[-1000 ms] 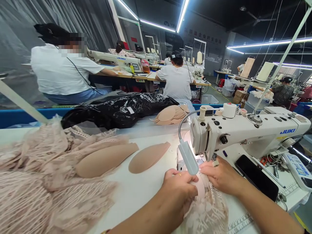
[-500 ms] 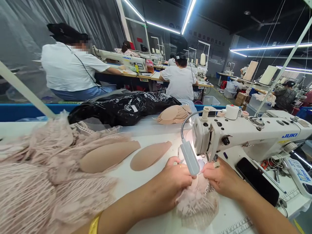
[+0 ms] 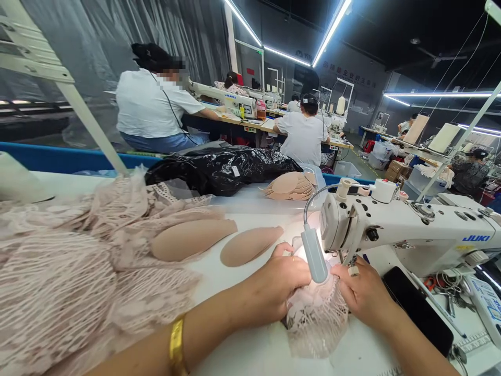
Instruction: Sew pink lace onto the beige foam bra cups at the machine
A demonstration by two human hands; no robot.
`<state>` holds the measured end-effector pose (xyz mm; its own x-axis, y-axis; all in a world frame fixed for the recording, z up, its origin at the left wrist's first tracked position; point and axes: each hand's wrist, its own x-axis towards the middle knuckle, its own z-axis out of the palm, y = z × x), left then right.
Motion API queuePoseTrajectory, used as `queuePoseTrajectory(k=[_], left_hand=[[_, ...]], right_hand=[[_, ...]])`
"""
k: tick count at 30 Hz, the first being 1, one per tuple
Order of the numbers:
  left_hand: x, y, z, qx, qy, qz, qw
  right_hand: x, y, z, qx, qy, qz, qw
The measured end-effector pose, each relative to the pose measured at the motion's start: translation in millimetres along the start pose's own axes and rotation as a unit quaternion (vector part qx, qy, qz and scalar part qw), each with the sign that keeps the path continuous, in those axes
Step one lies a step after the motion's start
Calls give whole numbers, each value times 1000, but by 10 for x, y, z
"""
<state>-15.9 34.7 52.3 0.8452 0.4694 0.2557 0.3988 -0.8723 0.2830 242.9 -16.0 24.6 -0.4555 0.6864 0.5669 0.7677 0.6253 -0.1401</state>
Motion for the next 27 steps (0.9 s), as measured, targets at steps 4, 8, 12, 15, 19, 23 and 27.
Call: queuePoseTrajectory(k=[4,8,12,15,19,23,27], left_hand=[[25,19,-44,-40,-12,-31,999],[23,35,-43,-53,-11,-28,998],[3,26,-15,-70,-18,-29,997],[-32,-4,-12,-78,-39,-32,996],[-107,-12,-11,-30,-41,-45,998],[-133,104,29,102,-31,-120,987],[-78,291,44,134,-65,-156,976]], right_hand=[[19,-7,9,41,17,28,999],[30,-8,20,55,27,28,998],[34,-2,9,68,38,13,997],[25,-16,-25,63,47,-11,997],[-4,-94,-71,69,12,-51,996],[-8,-177,1,114,-57,-64,990],[-11,-148,155,38,-101,-31,994]])
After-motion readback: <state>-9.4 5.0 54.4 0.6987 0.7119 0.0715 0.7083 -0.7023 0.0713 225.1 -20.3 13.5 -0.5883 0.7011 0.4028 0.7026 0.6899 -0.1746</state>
